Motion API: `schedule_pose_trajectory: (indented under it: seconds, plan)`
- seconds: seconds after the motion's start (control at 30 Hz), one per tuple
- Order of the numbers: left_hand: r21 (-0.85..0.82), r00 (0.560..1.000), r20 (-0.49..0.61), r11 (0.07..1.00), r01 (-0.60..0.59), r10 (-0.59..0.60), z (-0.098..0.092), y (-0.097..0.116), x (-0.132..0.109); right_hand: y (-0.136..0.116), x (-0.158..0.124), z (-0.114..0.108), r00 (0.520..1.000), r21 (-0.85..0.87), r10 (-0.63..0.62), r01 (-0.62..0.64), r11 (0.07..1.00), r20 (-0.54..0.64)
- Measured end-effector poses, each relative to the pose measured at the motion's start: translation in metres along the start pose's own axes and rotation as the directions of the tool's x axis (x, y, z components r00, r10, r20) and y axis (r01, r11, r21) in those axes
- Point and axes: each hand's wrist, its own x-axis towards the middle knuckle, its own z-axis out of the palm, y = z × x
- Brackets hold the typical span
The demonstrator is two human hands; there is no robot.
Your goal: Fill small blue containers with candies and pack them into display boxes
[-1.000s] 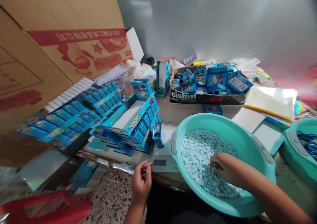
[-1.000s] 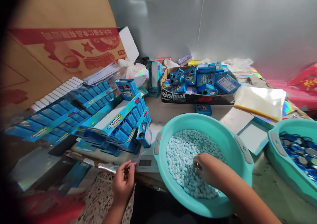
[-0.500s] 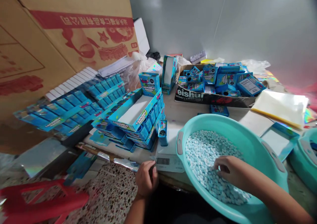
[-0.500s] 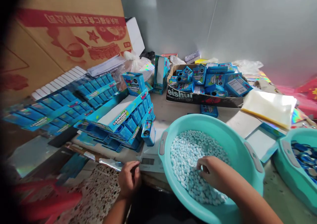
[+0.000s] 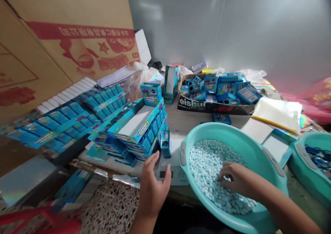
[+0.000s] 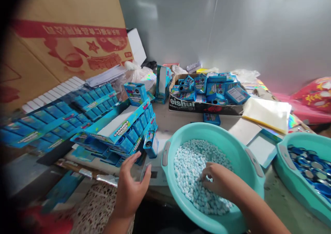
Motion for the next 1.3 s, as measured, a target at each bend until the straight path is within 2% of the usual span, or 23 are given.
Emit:
schedule_pose_trajectory:
  seconds: [0.1, 0.2, 0.27, 0.3, 0.33, 0.4, 0.47, 0.53, 0.57, 0.63, 0.7, 0.77, 0.87, 0.93, 1.07, 1.2, 1.27, 1.3]
  plan:
    - [0.026, 0.992, 0.044, 0.993, 0.119, -0.120, 0.024, -0.001, 0.018, -0.002, 0.003, 0.003, 0.999, 0.008, -0.016, 0.017, 1.000, -0.040]
    - [0.049, 0.958, 0.142, 0.968, 0.247, -0.251, 0.049, -0.016, 0.023, -0.003, 0.004, 0.007, 0.998, 0.018, -0.007, 0.008, 1.000, -0.069]
    - [0.072, 0.942, 0.126, 0.950, 0.304, -0.311, 0.058, -0.025, 0.023, -0.004, 0.005, 0.008, 0.995, 0.049, -0.006, 0.010, 0.999, -0.099]
    - [0.087, 0.949, 0.086, 0.951, 0.297, -0.304, 0.058, -0.027, 0.024, -0.004, 0.005, 0.008, 0.992, 0.068, -0.007, 0.016, 0.998, -0.124]
    - [0.101, 0.965, 0.030, 0.961, 0.258, -0.262, 0.056, -0.026, 0.024, -0.005, 0.005, 0.008, 0.988, 0.087, -0.011, 0.025, 0.996, -0.153]
    - [0.125, 0.994, -0.086, 0.989, 0.080, -0.070, 0.047, -0.018, 0.027, -0.008, 0.006, 0.006, 0.975, 0.115, -0.011, 0.037, 0.993, -0.224]
    - [0.167, 0.971, -0.131, 0.970, -0.178, 0.201, 0.036, -0.004, 0.033, -0.011, 0.007, 0.004, 0.960, 0.130, 0.000, 0.038, 0.991, -0.280]
    - [0.225, 0.921, -0.045, 0.902, -0.369, 0.388, 0.030, 0.011, 0.039, -0.013, 0.007, 0.004, 0.959, 0.121, 0.026, 0.009, 0.993, -0.284]
    - [0.239, 0.906, 0.034, 0.876, -0.418, 0.423, 0.029, 0.017, 0.043, -0.013, 0.007, 0.005, 0.964, 0.103, 0.033, -0.006, 0.995, -0.262]
    - [0.223, 0.912, 0.153, 0.885, -0.408, 0.381, 0.033, 0.024, 0.049, -0.014, 0.006, 0.007, 0.978, 0.052, 0.027, -0.017, 0.999, -0.205]
    - [0.185, 0.934, 0.189, 0.923, -0.338, 0.304, 0.039, 0.025, 0.056, -0.016, 0.004, 0.008, 0.985, 0.031, 0.015, -0.010, 0.999, -0.170]
    - [0.175, 0.938, 0.201, 0.932, -0.318, 0.282, 0.042, 0.022, 0.062, -0.017, 0.003, 0.008, 0.985, 0.045, 0.013, -0.005, 0.999, -0.174]
    - [0.172, 0.887, 0.289, 0.892, -0.419, 0.361, 0.040, 0.017, 0.070, -0.020, 0.002, 0.008, 0.987, 0.061, 0.026, -0.017, 0.998, -0.161]
    - [0.174, 0.865, 0.302, 0.869, -0.464, 0.401, 0.036, 0.015, 0.073, -0.021, 0.002, 0.009, 0.990, 0.049, 0.035, -0.028, 0.998, -0.139]
    - [0.205, 0.887, 0.247, 0.874, -0.441, 0.390, 0.031, 0.008, 0.070, -0.020, 0.002, 0.011, 0.989, 0.044, 0.041, -0.035, 0.998, -0.140]
    - [0.219, 0.890, 0.194, 0.866, -0.449, 0.412, 0.028, -0.008, 0.057, -0.021, 0.001, 0.007, 0.991, 0.061, 0.019, -0.011, 0.998, -0.132]
    - [0.184, 0.924, 0.128, 0.907, -0.379, 0.360, 0.028, -0.014, 0.047, -0.022, 0.001, 0.005, 0.993, 0.057, 0.037, -0.031, 0.998, -0.111]
    - [0.148, 0.957, 0.074, 0.946, -0.288, 0.280, 0.029, -0.017, 0.040, -0.023, 0.001, 0.004, 0.994, 0.058, 0.051, -0.045, 0.997, -0.098]
